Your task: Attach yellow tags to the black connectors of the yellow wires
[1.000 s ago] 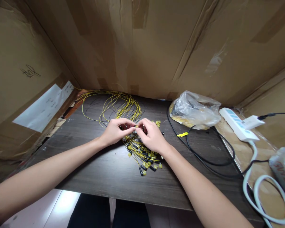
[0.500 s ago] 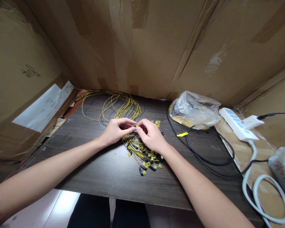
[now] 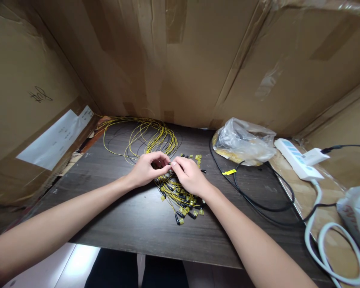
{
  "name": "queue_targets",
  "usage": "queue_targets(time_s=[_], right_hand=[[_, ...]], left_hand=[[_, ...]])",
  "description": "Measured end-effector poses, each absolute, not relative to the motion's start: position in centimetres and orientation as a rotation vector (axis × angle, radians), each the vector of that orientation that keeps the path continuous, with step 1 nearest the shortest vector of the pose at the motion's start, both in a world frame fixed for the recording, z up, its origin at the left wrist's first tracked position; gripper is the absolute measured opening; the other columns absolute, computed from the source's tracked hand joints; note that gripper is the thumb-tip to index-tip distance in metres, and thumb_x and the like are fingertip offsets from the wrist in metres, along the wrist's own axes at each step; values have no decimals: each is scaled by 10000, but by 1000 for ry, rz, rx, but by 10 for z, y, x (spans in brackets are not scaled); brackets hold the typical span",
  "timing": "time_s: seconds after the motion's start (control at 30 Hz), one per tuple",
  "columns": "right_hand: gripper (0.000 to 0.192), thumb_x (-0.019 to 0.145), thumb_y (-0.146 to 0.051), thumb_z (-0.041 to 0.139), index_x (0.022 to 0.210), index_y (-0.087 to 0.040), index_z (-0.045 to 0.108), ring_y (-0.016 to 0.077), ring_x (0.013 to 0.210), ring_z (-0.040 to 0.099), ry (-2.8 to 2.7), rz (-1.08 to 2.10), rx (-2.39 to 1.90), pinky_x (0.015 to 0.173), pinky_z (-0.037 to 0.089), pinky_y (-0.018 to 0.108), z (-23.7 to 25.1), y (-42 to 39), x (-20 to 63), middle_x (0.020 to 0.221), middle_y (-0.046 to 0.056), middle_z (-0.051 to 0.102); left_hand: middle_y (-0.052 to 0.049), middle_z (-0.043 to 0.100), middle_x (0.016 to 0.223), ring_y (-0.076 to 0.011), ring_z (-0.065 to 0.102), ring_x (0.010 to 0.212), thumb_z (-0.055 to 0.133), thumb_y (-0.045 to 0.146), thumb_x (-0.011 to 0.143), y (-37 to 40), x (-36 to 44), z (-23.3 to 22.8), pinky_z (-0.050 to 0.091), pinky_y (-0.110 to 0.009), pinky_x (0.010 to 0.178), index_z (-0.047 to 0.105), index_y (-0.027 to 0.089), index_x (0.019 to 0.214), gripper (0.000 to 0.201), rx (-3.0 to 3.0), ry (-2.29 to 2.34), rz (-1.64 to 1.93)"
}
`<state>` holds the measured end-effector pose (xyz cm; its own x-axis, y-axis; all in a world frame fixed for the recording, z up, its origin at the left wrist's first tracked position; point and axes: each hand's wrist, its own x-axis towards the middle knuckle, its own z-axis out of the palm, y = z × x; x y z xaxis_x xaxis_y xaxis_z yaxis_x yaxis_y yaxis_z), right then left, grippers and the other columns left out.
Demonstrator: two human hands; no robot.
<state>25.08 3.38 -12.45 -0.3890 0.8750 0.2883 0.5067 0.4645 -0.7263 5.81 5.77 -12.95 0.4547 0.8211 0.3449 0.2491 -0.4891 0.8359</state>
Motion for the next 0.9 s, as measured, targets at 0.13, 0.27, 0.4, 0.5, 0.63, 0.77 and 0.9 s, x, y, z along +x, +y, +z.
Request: queue_targets(time_s=[0.13,0.27,0.4,0.5,0.63,0.77,0.9], right_hand=[[316,1021,-303,401,747,-199,517,166,688,518,-2055,686,-1120,666,371,301,-125,34,250,716,10,561],[202,989,-264,467,853,-188,595,179,749,557,-2031,623,-1099,716,406,314,-124,35,251,816,35,616],[176,970,-250,500,860,-184,620,170,704,546,-2004,613,-1115,676,407,307,-123,34,251,796,30,610],[143,950,-246,540,862,-187,636,172,698,547,-1998,611,-1145,665,406,307,-122,34,253,777,25,616],[96,920,-231,598,871,-191,669,187,737,567,-2016,556,-1166,680,418,316,-120,34,255,776,30,646],[67,893,-212,637,858,-191,691,194,750,569,-2024,494,-1170,682,422,321,-120,34,255,773,35,671],[35,860,-207,656,852,-194,688,196,745,571,-2026,498,-1169,686,424,326,-120,35,256,779,33,681]], left_hand=[[-2,686,785,-112,614,692,691,250,847,59,59,-130,488,-221,646,672,146,891,114,1951,877,980],[-15,696,798,-120,615,696,705,311,854,59,58,-128,485,-230,647,690,143,921,182,1889,899,979],[-27,724,795,-121,604,669,704,325,866,58,58,-127,465,-237,629,737,147,934,193,1886,942,971],[-34,744,802,-125,614,665,711,305,858,59,57,-126,462,-241,622,761,150,935,180,1887,964,972],[-47,760,813,-144,662,708,739,299,832,59,56,-127,499,-252,658,770,144,913,177,1863,959,982],[-46,757,786,-142,678,693,749,280,813,59,56,-127,524,-246,656,763,137,892,164,1839,947,978],[-37,752,772,-137,678,682,744,252,809,58,57,-127,534,-243,652,755,140,881,133,1878,942,1009]])
